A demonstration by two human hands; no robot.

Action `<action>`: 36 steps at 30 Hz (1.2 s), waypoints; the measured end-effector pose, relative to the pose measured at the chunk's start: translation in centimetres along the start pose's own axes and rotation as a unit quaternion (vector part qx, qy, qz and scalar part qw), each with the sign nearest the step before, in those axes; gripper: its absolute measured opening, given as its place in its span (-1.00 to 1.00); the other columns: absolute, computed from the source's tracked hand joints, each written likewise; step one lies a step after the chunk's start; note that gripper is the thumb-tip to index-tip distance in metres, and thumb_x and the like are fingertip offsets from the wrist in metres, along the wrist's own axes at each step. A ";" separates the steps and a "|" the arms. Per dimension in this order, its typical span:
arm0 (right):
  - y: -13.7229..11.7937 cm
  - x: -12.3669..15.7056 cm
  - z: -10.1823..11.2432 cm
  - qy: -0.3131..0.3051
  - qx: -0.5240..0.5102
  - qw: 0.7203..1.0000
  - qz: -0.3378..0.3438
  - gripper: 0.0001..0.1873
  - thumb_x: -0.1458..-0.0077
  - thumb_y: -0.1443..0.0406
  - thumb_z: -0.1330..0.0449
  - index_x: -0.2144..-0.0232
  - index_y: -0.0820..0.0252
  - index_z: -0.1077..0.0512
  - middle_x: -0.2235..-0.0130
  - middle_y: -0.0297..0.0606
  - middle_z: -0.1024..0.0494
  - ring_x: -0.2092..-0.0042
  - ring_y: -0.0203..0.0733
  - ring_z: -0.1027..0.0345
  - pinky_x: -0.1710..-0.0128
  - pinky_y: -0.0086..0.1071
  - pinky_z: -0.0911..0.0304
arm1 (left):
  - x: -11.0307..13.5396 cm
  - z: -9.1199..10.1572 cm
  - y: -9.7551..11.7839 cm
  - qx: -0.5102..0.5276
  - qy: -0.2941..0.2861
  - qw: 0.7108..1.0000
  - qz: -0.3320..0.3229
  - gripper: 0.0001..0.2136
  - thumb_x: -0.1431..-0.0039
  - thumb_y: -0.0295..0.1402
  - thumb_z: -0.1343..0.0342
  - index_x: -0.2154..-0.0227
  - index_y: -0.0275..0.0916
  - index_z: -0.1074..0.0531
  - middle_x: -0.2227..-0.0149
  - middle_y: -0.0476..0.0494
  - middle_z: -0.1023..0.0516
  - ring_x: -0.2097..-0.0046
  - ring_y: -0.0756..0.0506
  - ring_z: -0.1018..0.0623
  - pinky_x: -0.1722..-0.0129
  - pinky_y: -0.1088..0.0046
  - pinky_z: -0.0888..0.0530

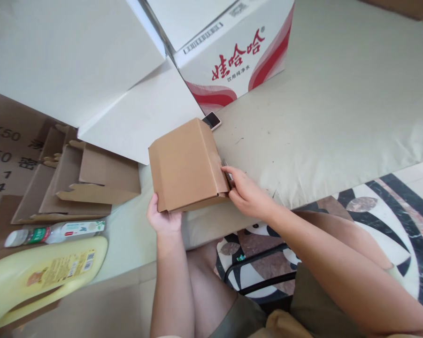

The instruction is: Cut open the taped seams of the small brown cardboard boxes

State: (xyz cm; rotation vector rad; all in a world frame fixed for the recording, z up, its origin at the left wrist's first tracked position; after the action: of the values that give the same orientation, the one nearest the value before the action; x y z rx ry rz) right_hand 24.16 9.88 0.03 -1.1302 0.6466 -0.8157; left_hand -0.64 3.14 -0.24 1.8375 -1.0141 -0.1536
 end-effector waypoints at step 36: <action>0.1 0.2 0.0 0.031 -0.016 0.999 0.015 -0.61 -0.17 0.32 -0.07 -0.07 0.07 -0.29 -0.05 -0.07 -0.44 -0.10 0.00 -0.42 -0.04 -0.03 -0.43 | -0.5 0.6 -0.2 -0.002 0.022 0.999 -0.039 -0.78 -0.09 -0.23 -0.13 0.26 -0.22 -0.54 0.28 -0.06 -0.64 0.24 -0.08 -0.61 0.16 0.40 -0.47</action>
State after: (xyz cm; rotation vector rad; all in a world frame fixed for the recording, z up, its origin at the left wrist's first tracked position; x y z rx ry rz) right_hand 24.30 9.77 -0.02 -1.1251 0.7290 -0.8198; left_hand -1.16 3.07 -0.84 1.8694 -0.9111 -0.1620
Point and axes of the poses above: each hand's wrist, its own x-axis away from the middle knuckle, its own z-axis out of the back of the hand, y = z × x, the point moved 5 cm from there along -x, towards the middle knuckle
